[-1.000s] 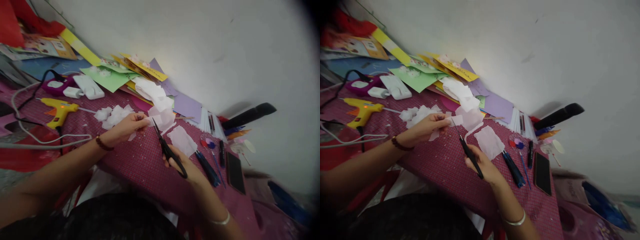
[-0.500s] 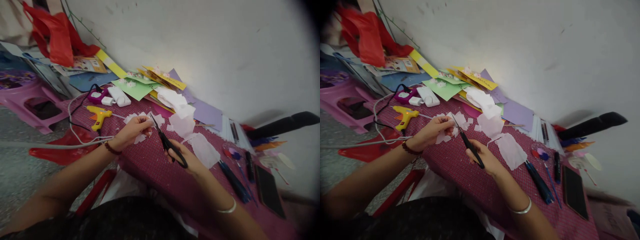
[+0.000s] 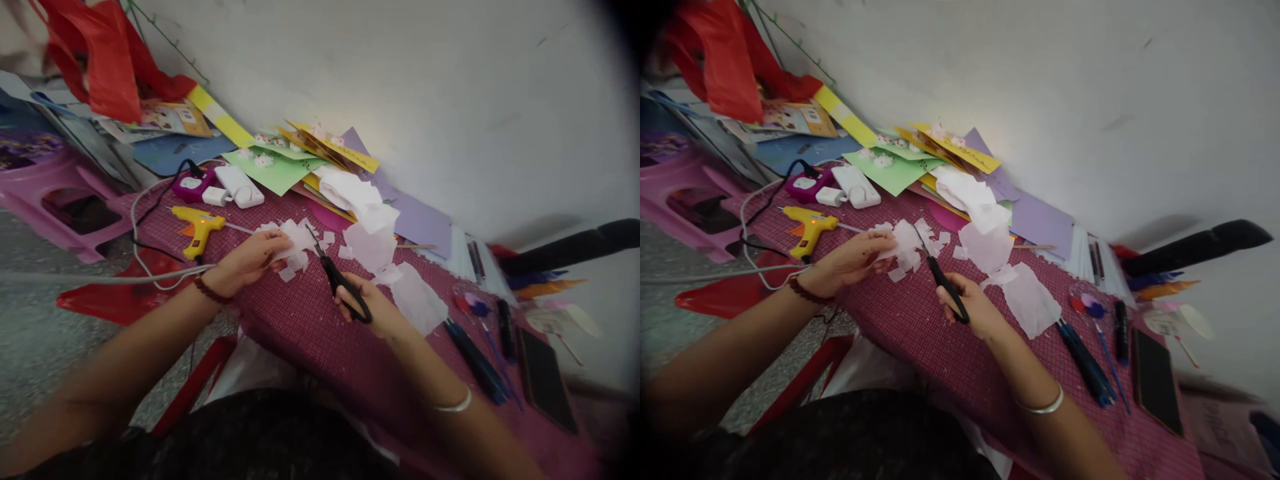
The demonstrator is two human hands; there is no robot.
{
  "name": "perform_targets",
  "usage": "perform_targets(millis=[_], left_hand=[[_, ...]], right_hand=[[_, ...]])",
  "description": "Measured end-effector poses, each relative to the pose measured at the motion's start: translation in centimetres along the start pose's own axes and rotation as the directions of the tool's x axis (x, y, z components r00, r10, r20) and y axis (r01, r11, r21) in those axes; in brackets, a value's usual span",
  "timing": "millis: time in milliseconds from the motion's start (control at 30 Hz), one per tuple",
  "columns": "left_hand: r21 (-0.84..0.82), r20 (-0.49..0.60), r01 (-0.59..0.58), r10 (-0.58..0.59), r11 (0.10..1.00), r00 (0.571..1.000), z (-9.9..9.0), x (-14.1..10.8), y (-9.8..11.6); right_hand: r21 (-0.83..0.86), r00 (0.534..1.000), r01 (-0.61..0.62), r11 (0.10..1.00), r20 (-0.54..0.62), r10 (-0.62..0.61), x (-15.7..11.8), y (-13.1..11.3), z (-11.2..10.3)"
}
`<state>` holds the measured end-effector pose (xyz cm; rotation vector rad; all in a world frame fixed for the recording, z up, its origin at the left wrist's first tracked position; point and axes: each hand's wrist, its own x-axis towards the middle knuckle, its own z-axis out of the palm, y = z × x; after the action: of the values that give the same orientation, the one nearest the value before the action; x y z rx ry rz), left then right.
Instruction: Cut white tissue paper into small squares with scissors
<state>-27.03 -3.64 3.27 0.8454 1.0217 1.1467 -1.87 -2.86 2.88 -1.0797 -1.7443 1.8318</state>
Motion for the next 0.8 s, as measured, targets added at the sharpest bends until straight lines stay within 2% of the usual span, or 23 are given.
perform_targets(millis=[100, 167, 267, 400, 500, 667, 800], left_hand=[[-0.006, -0.024, -0.004, 0.004, 1.000, 1.000, -0.9, -0.3, -0.1], [-0.021, -0.075, -0.061, 0.059, 0.998, 0.995, -1.1, -0.2, -0.2], [-0.055, -0.139, -0.130, 0.122, 0.990, 0.983, -1.0, 0.2, -0.2], [-0.095, -0.173, -0.138, 0.120, 0.986, 0.978, -0.6, 0.6, 0.0], [-0.071, -0.159, -0.127, 0.114, 0.989, 0.981, -0.3, 0.6, 0.0], [0.041, -0.111, -0.054, 0.058, 0.998, 0.992, 0.0, 0.7, -0.4], [0.073, -0.082, -0.052, 0.058, 0.996, 0.995, 0.2, 0.9, -0.6]], right_hand=[[0.000, 1.000, 0.016, 1.000, 0.026, -0.016, -0.2, 0.0, -0.6], [0.005, 0.999, 0.029, 1.000, 0.033, -0.029, -0.7, -0.1, -1.0], [-0.015, 0.998, 0.021, 1.000, 0.052, -0.020, -1.7, -0.4, -1.6], [-0.087, 0.992, 0.012, 0.996, 0.123, -0.001, -2.2, -1.0, -1.9], [-0.107, 0.987, 0.015, 0.994, 0.161, 0.002, -1.8, -1.4, -1.6], [-0.110, 0.988, 0.027, 0.994, 0.157, -0.009, -0.5, -1.7, -1.0], [-0.113, 0.988, 0.034, 0.993, 0.152, -0.017, 0.0, -1.8, -0.8]])
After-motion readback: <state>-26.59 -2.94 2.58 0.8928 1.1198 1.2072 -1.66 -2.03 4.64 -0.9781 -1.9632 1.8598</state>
